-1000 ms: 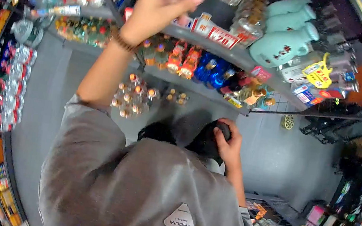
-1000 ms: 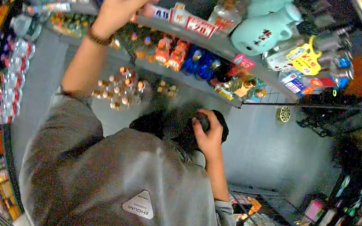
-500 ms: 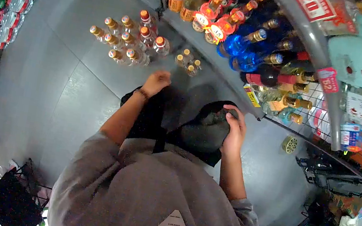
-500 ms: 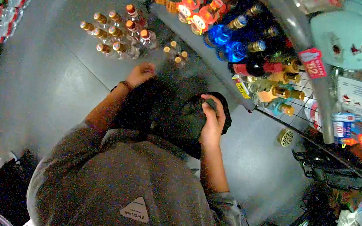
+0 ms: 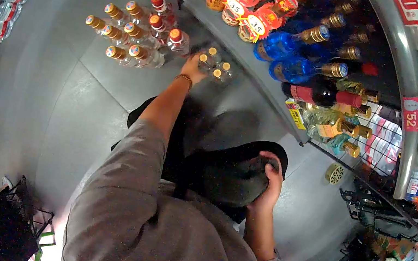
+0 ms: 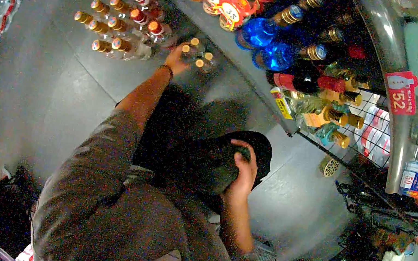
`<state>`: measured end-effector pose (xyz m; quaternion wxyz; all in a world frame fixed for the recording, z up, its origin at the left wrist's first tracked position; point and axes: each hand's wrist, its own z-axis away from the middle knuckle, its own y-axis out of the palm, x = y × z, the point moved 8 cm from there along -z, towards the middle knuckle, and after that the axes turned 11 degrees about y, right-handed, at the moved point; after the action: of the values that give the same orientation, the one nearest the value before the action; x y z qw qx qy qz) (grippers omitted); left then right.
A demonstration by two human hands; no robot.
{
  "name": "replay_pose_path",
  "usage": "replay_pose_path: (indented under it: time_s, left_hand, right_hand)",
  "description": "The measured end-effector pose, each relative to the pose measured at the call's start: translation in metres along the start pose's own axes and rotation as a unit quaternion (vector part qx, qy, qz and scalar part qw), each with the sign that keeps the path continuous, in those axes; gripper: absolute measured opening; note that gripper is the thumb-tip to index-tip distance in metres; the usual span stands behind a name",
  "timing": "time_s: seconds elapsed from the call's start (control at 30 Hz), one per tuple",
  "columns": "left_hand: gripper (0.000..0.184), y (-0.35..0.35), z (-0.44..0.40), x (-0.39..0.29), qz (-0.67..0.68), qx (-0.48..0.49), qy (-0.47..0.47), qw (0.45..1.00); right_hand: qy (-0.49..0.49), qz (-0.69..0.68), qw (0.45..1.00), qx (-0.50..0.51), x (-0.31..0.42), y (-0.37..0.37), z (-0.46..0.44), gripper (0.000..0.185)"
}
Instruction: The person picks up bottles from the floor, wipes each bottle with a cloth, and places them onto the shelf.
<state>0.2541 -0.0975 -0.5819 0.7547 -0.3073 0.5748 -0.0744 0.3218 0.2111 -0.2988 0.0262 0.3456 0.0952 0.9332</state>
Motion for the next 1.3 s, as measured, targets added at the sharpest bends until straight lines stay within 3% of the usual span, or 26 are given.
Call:
replay_pose_path:
  time_s: [0.07, 0.17, 0.4, 0.5, 0.6, 0.73, 0.77, 0.83, 0.9, 0.93, 1.03, 1.3]
  left_hand:
    - [0.077, 0.009, -0.006, 0.002, 0.051, 0.007, -0.005, 0.999]
    - [0.062, 0.007, -0.009, 0.010, -0.012, -0.031, 0.036, 0.999]
    - [0.055, -0.009, 0.016, 0.002, -0.041, -0.012, -0.002, 0.999]
    - [0.053, -0.034, 0.042, -0.020, 0.062, -0.064, 0.015, 0.996]
    - [0.052, -0.076, 0.071, -0.088, 0.107, -0.047, 0.062, 0.991]
    - [0.053, -0.135, 0.107, -0.188, 0.136, -0.073, 0.191, 0.969]
    - [0.053, -0.147, 0.115, -0.214, 0.121, -0.079, 0.244, 0.959]
    - [0.053, -0.168, 0.126, -0.251, 0.141, -0.082, 0.261, 0.951]
    - [0.053, -0.188, 0.135, -0.287, 0.176, -0.124, 0.320, 0.923]
    - [0.053, -0.194, 0.135, -0.296, 0.174, -0.126, 0.320, 0.923]
    - [0.051, -0.212, 0.148, -0.332, 0.109, -0.145, 0.441, 0.879]
    - [0.050, -0.225, 0.166, -0.355, 0.096, -0.155, 0.481, 0.858]
  right_hand:
    - [-0.004, 0.013, 1.000, -0.016, 0.001, -0.010, 0.003, 0.042]
    - [-0.018, 0.033, 0.999, -0.020, 0.003, -0.010, 0.005, 0.043]
    - [-0.047, 0.075, 0.996, -0.029, 0.002, -0.006, -0.003, 0.042]
    - [-0.037, 0.053, 0.998, -0.015, 0.016, 0.010, 0.001, 0.043]
    - [-0.063, 0.063, 0.996, 0.005, 0.032, 0.015, -0.001, 0.044]
    - [-0.099, 0.037, 0.993, 0.051, 0.053, 0.025, -0.004, 0.044]
    - [-0.104, -0.020, 0.993, 0.046, 0.060, 0.029, -0.004, 0.043]
    - [-0.089, -0.123, 0.987, 0.060, 0.064, 0.029, -0.007, 0.043]
    - [-0.094, -0.142, 0.981, 0.091, 0.071, 0.028, -0.008, 0.043]
    - [-0.096, -0.154, 0.976, 0.122, 0.075, 0.034, -0.006, 0.044]
    - [-0.126, -0.149, 0.970, 0.145, 0.088, 0.041, 0.006, 0.050]
    - [-0.173, -0.122, 0.957, 0.200, 0.106, 0.065, 0.029, 0.055]
